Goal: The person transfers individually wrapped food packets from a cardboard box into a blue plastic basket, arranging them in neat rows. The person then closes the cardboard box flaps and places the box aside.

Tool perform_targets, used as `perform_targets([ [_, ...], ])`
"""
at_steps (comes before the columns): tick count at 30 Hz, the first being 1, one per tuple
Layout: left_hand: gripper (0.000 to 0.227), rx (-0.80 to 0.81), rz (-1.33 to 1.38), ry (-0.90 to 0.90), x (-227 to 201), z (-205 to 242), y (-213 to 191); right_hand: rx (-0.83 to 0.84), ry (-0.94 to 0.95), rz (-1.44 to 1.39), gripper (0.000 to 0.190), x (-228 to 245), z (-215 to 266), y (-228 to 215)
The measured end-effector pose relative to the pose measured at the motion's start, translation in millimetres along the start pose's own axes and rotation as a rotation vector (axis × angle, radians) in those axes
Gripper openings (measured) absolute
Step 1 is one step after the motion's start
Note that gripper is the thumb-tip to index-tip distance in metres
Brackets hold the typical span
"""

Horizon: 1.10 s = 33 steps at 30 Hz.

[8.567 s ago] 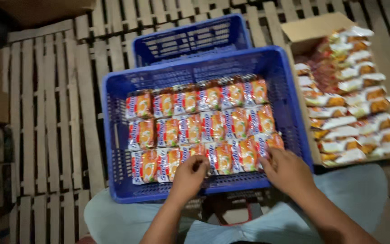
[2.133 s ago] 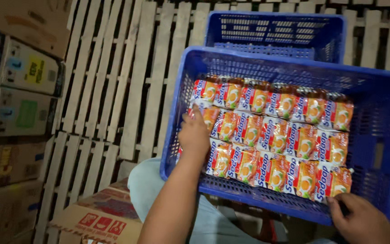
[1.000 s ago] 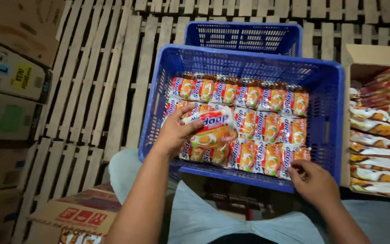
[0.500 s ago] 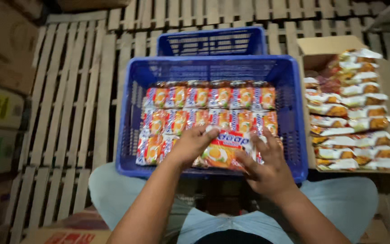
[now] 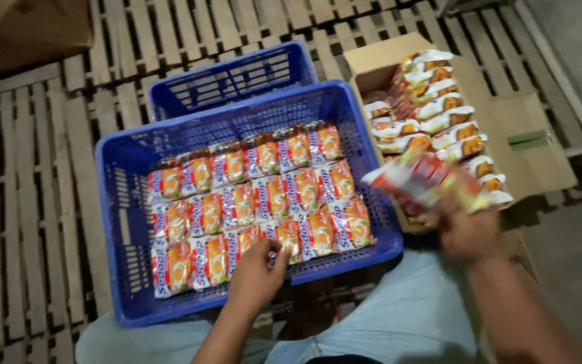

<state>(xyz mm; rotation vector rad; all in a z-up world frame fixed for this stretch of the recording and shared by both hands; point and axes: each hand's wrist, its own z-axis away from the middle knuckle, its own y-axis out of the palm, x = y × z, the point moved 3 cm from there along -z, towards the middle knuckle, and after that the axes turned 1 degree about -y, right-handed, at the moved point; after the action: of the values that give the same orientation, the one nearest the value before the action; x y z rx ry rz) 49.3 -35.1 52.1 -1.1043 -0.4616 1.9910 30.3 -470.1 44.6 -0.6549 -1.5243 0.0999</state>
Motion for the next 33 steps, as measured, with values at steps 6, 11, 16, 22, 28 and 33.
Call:
perform_targets([
  [6, 0.042, -0.001, -0.293, 0.182, 24, -6, 26, -0.035, 0.242, 0.082, 0.050, 135, -117, -27],
  [11, 0.036, -0.136, -0.273, 0.354, 40, -16, 38, 0.425, 0.162, 0.747, 0.058, 182, -190, 22],
  [16, 0.034, -0.159, -0.254, 0.380, 38, -19, 37, 0.835, 0.121, 1.123, 0.072, 154, -222, 89],
  [22, 0.027, -0.306, -0.270, 0.490, 33, -16, 33, 0.966, 0.377, 0.980, 0.107, 123, -232, 131],
  [28, 0.027, -0.337, -0.252, 0.560, 32, -17, 32, 0.874, 0.396, 0.956, 0.102, 100, -228, 143],
  [33, 0.024, -0.383, -0.256, 0.586, 34, -12, 34, 0.955, 0.359, 1.056, 0.105, 103, -238, 144],
])
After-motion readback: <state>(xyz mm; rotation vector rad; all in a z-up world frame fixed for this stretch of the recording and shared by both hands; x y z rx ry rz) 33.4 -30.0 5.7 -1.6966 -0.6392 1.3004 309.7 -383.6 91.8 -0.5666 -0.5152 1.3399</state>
